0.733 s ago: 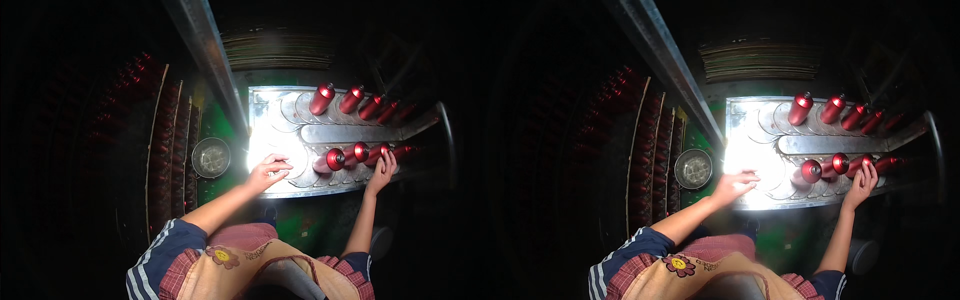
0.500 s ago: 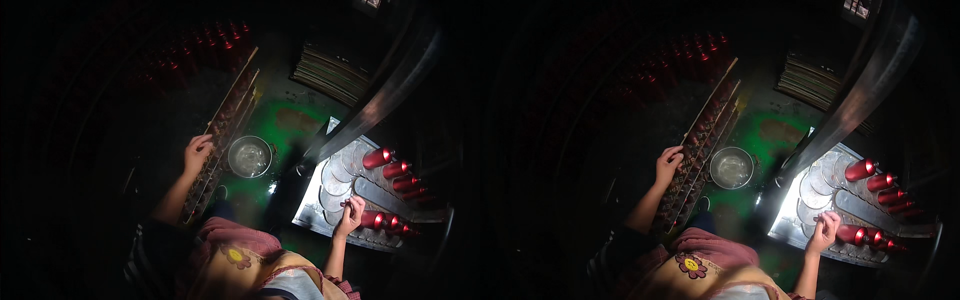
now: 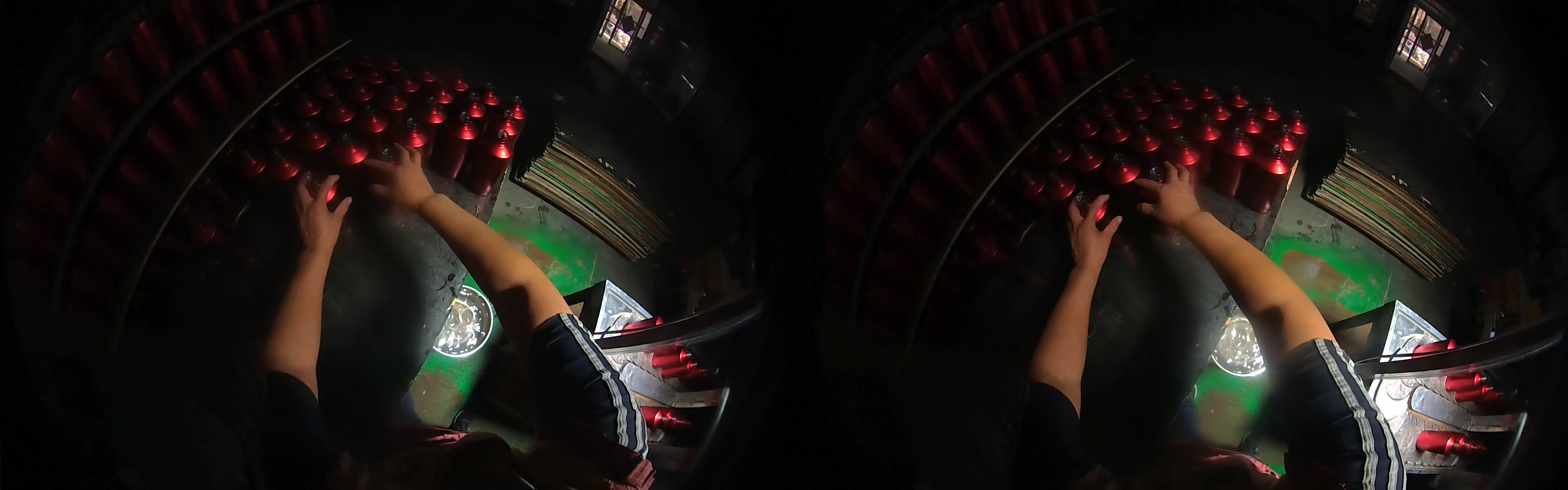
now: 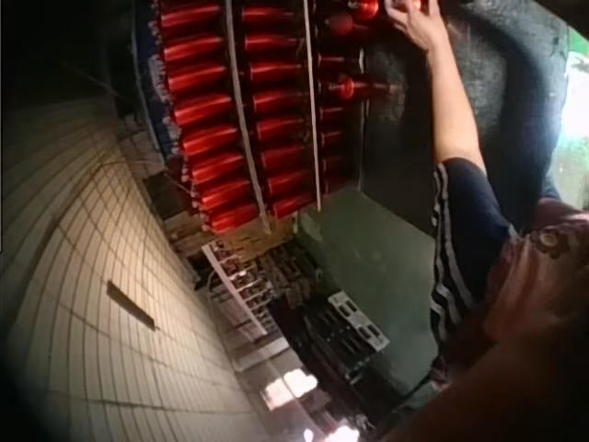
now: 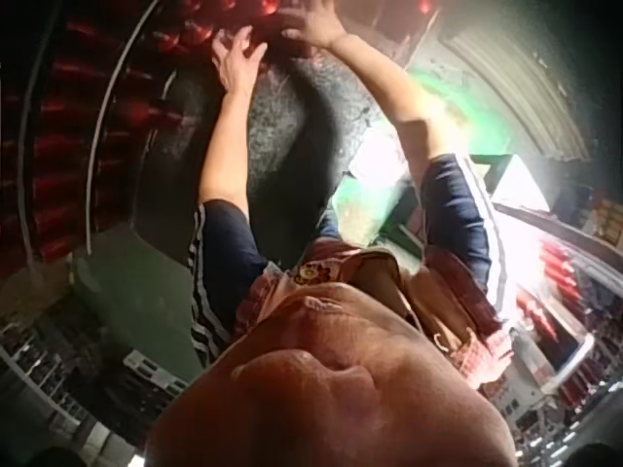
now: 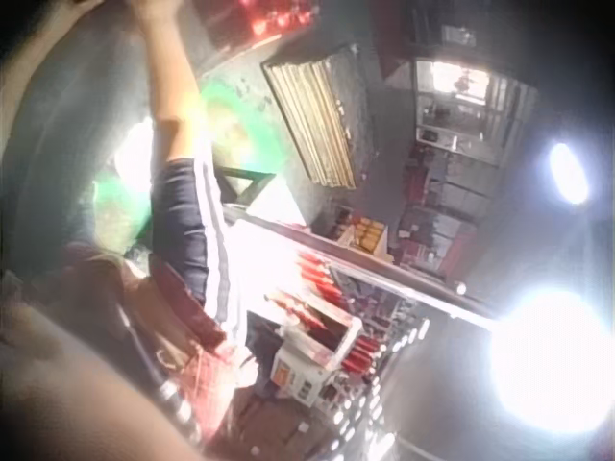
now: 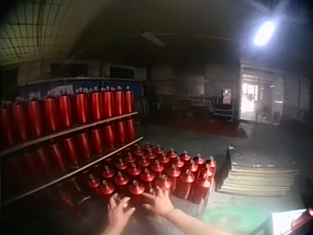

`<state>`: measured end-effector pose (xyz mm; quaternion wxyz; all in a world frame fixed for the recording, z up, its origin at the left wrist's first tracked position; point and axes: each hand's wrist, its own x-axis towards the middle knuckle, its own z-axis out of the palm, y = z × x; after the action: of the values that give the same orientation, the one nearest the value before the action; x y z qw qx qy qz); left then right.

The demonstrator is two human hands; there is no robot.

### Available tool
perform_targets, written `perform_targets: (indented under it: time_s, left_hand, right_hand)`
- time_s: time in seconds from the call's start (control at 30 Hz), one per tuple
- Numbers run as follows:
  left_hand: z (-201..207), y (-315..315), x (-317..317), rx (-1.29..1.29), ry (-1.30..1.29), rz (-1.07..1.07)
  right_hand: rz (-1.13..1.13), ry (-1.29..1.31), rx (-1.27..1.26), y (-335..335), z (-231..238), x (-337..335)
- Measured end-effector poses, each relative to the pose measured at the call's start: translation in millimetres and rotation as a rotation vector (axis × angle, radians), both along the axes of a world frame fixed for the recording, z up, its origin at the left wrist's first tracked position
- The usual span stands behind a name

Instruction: The person repeatedly picks up red cylindrical cans from a curved rack and places them into circular indentations on a metal tray. The person handles the cans one at a time, moving them from the rack to the tray in a repetitive sequence.

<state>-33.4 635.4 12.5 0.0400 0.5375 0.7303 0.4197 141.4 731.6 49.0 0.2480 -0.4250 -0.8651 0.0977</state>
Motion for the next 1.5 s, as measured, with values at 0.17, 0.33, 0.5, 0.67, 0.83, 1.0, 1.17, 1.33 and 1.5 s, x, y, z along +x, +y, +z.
perform_targets:
  time_s: [0.17,0.33,0.5,0.67,0.83,1.0,1.17,1.33,1.5]
  left_hand:
    - [-36.5,-17.4,-23.0,0.534,-0.045,0.015]
    - [-36.3,-83.8,-6.2,0.459,-0.239,0.06]
    - [-20.4,-211.3,108.0,0.313,-1.451,-0.07]
    - [-63.7,-256.1,259.8,0.136,-2.115,-0.458]
    - [-99.0,-236.8,364.0,-0.004,-2.848,-0.768]
    - [-103.6,-212.3,379.7,-0.106,-2.917,-0.617]
    - [-161.3,-199.1,341.6,-0.105,-2.662,-0.565]
    - [-191.7,-234.8,335.5,-0.4,-2.271,-0.392]
    - [-108.4,-295.4,455.8,-0.86,-1.729,-0.685]
  right_hand:
    - [-0.019,0.1,-0.057,16.0,-30.7,3.3]
    - [0.035,0.442,0.004,-40.3,-45.4,101.4]
    - [-0.359,1.187,-0.612,-140.8,-49.2,243.2]
    - [-0.264,1.65,-1.534,-180.2,-79.5,350.6]
    - [0.198,2.135,-1.97,-201.7,-88.1,392.8]
    - [0.507,2.199,-1.905,-240.9,-59.4,414.4]
    - [0.571,2.299,-1.851,-273.1,-67.6,429.9]
    - [-0.08,2.217,-1.332,-377.0,-75.6,522.3]
    - [-0.669,2.09,-0.758,-557.8,-25.1,658.2]
